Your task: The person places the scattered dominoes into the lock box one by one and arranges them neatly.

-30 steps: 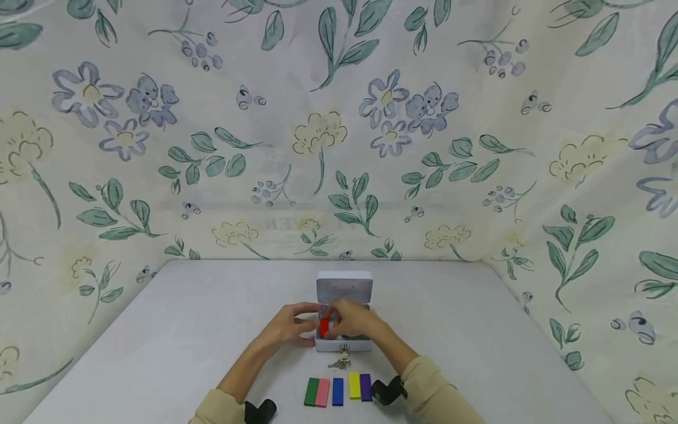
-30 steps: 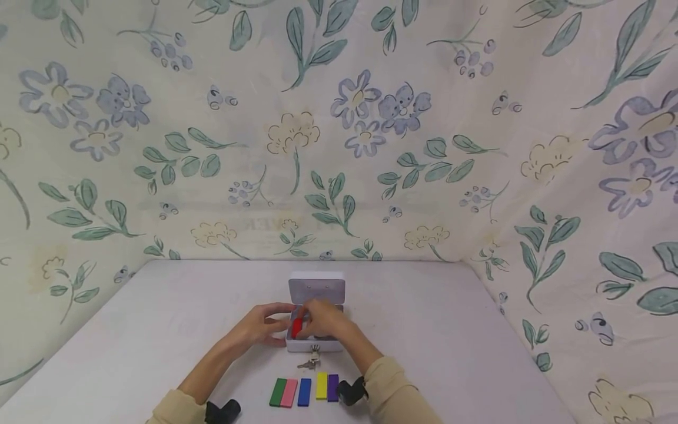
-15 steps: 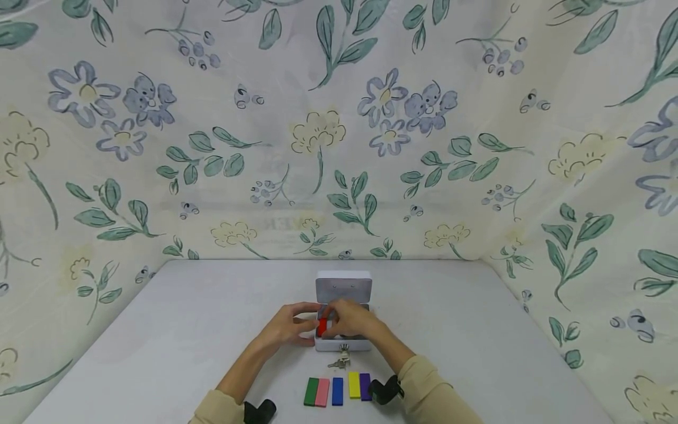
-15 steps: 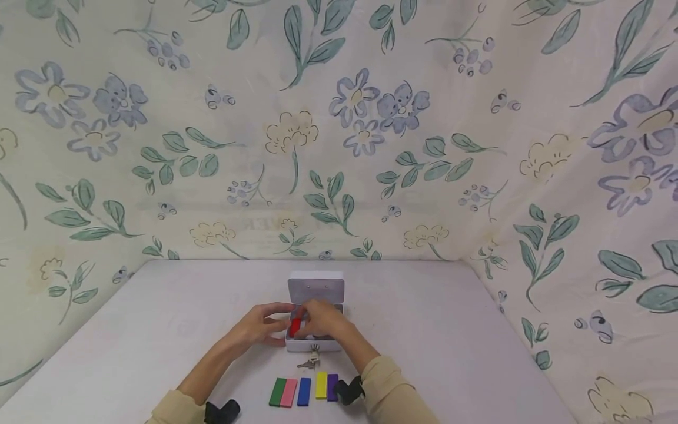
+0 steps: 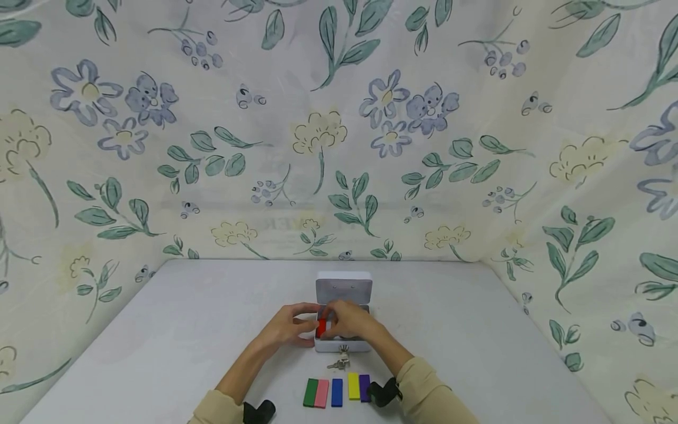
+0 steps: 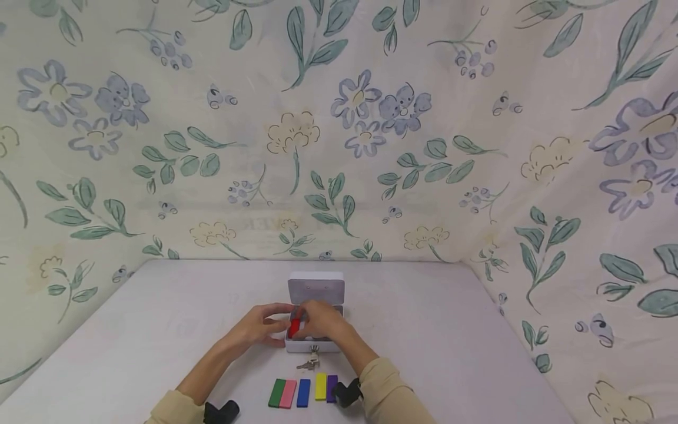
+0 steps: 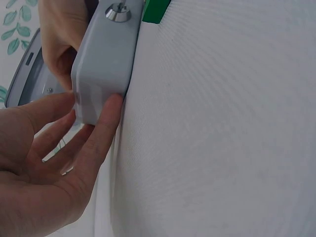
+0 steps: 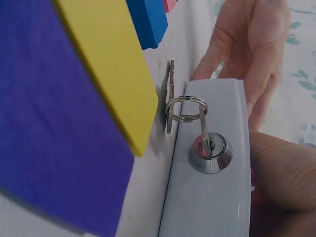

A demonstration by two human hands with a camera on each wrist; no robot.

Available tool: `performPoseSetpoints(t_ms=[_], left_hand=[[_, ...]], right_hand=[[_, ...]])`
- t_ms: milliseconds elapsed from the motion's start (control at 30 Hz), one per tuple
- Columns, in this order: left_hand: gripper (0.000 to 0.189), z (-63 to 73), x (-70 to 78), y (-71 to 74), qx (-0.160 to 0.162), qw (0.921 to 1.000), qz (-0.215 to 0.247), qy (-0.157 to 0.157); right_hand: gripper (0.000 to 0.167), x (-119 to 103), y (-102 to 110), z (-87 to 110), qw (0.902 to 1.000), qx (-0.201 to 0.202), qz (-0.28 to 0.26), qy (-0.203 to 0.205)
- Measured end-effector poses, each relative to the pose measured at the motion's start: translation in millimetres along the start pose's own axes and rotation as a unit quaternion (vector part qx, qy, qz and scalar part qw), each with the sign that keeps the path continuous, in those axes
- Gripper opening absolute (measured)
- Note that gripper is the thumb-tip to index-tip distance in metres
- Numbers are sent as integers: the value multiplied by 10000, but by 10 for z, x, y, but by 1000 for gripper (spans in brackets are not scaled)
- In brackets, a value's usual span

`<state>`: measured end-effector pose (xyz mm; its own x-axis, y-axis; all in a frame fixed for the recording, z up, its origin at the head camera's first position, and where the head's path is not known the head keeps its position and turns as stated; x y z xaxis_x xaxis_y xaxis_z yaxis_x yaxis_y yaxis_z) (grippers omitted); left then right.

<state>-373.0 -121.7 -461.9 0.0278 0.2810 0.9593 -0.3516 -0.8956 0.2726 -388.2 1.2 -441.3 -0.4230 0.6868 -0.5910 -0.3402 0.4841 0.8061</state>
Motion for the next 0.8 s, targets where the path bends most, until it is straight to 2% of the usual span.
performPoseSetpoints(t_ms=[333, 600, 800], left_hand=[[46, 8, 1, 2, 1, 10000, -39, 27], [47, -7, -7, -4, -15, 10000, -66, 9], [46, -4, -17, -1, 56, 9999, -160, 27]], right_hand=[[35, -32, 13, 27, 9999, -89, -75, 18], [38, -20, 85, 66, 9994, -74, -320, 119], [39, 1, 134, 112, 9996, 12, -268, 54]])
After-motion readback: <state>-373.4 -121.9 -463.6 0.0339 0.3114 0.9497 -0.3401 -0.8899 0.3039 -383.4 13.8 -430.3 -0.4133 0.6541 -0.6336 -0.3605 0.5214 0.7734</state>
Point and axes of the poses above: each hand's wrist, its own z-axis away from the middle knuckle, its own y-axis out of the back of the hand, x = y × z, the point moved 8 cm from there along -z, towards the middle knuckle
